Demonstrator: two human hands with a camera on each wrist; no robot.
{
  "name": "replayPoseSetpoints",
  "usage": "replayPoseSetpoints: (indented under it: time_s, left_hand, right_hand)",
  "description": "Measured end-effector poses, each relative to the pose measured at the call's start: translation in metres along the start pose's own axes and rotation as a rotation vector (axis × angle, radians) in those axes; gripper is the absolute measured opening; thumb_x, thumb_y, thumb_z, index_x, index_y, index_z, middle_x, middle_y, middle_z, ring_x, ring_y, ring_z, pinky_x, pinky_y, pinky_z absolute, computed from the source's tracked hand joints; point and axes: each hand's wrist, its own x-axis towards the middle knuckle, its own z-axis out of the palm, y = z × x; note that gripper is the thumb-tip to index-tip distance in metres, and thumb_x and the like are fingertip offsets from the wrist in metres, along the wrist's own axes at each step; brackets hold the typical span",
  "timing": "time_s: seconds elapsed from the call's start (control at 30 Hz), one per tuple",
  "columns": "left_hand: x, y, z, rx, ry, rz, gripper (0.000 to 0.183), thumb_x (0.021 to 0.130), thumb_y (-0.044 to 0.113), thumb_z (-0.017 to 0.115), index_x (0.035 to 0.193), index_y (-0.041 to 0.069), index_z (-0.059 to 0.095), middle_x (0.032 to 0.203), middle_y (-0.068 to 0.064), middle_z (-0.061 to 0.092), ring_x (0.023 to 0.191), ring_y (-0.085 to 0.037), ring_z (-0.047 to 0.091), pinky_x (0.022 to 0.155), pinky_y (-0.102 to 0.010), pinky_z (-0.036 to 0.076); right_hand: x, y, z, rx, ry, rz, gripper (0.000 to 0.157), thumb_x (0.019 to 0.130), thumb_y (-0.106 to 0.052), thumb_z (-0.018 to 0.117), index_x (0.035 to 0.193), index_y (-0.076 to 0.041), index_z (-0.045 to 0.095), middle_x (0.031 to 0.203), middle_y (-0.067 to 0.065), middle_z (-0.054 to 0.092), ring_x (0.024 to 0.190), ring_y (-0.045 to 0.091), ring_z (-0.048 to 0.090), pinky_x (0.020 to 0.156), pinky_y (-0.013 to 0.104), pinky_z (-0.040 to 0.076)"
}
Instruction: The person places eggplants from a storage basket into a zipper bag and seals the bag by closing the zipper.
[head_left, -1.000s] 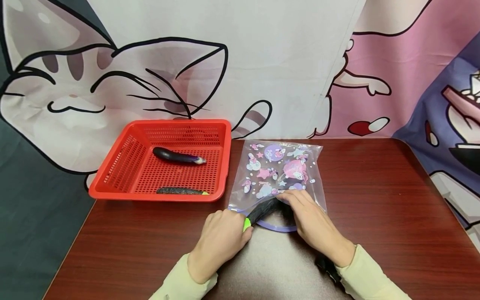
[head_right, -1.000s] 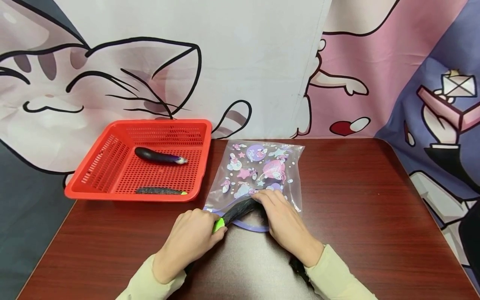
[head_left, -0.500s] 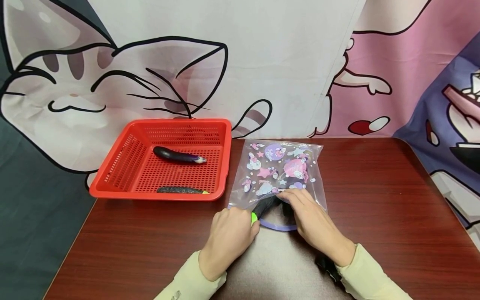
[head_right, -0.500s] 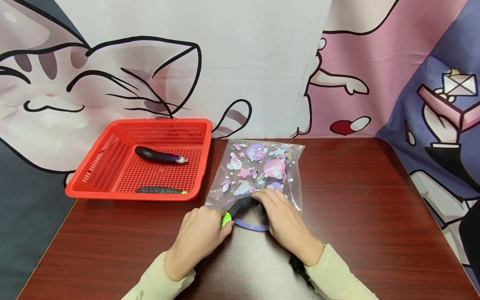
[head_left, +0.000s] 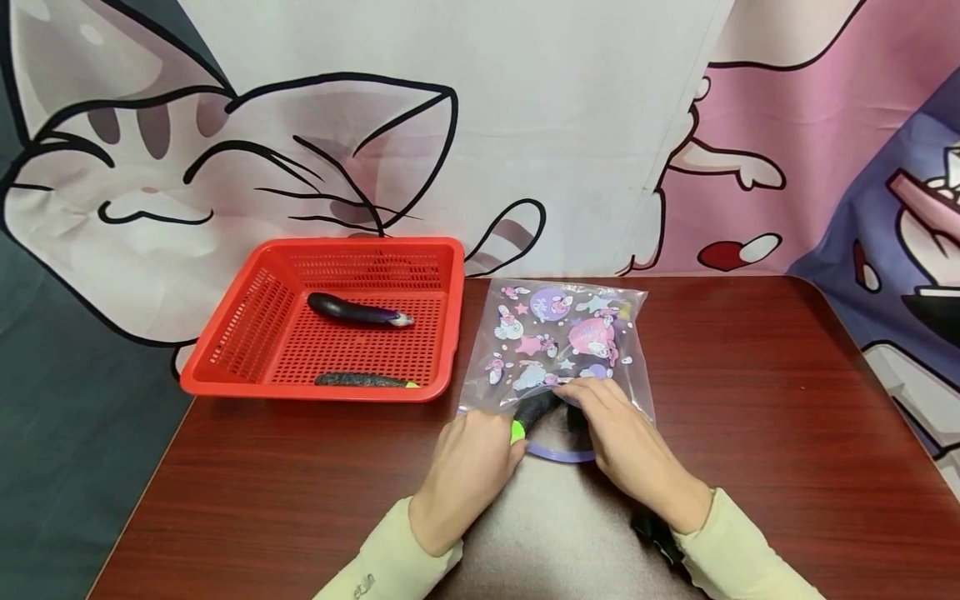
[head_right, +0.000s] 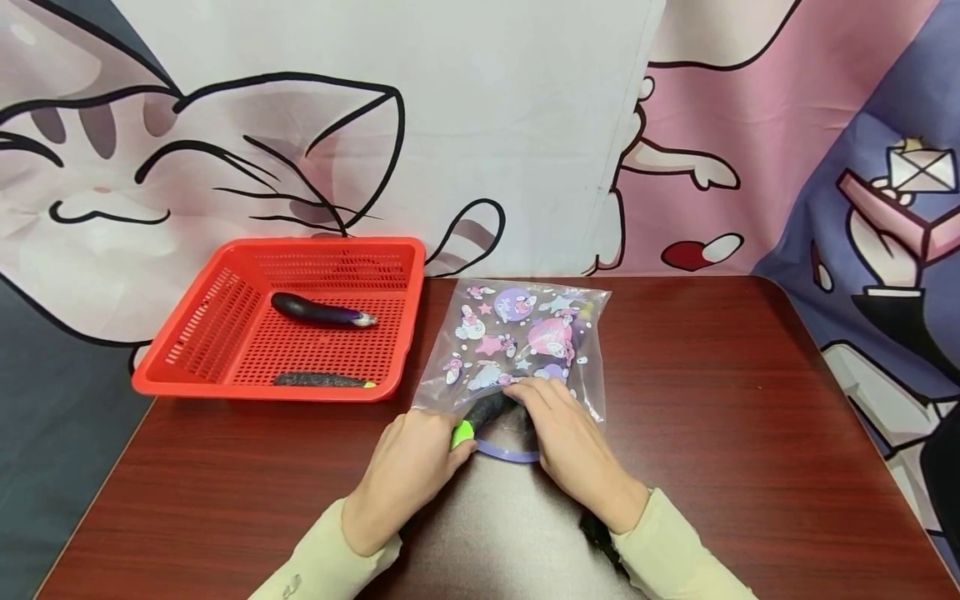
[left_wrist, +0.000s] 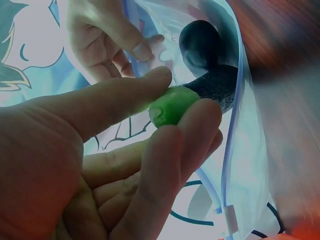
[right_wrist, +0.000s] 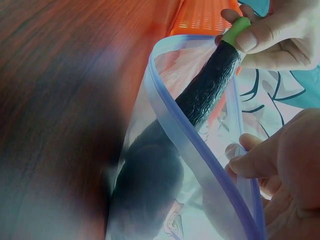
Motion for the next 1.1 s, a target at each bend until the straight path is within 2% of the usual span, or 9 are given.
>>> replayPoseSetpoints:
  time_s: [0.17,0.53,0.87,1.1]
  left_hand:
    - [0.002,0.002,0.001,-0.02,-0.006,-0.008,0.037,0.075,0.03,0.087,0.061,0.018,0.055,0.051,0.005,0.049,0.05,-0.024,0.061,0.042,-0.039,0.042]
    - [0.003,0.006,0.004,-0.049,-0.005,0.007,0.028,0.075,0.021,0.085,0.065,0.014,0.061,0.058,0.001,0.06,0.054,-0.022,0.064,0.044,-0.036,0.045]
    - [0.004,0.009,0.009,-0.037,0.02,0.024,0.023,0.075,0.014,0.081,0.065,0.013,0.06,0.059,0.0,0.059,0.054,-0.02,0.063,0.044,-0.035,0.045]
    - [0.004,0.011,0.015,-0.072,0.045,0.042,0.015,0.079,0.015,0.08,0.076,0.012,0.066,0.066,0.001,0.062,0.061,-0.02,0.066,0.048,-0.036,0.048]
  right_hand:
    - [0.001,0.0,-0.001,0.002,0.005,-0.001,0.048,0.083,0.017,0.044,0.125,-0.001,0.06,0.125,0.008,0.06,0.113,0.024,0.055,0.1,0.036,0.04]
    - [0.0,0.001,0.001,0.018,0.027,-0.02,0.048,0.084,0.016,0.042,0.125,-0.001,0.06,0.124,0.008,0.06,0.112,0.023,0.055,0.1,0.034,0.04]
    - [0.0,-0.001,0.0,0.014,0.013,-0.004,0.045,0.087,0.015,0.043,0.126,-0.001,0.059,0.125,0.007,0.06,0.114,0.023,0.054,0.101,0.034,0.04]
    - [-0.001,-0.001,-0.001,0.017,0.017,0.001,0.045,0.087,0.015,0.043,0.126,-0.002,0.059,0.126,0.007,0.06,0.115,0.023,0.054,0.101,0.034,0.04]
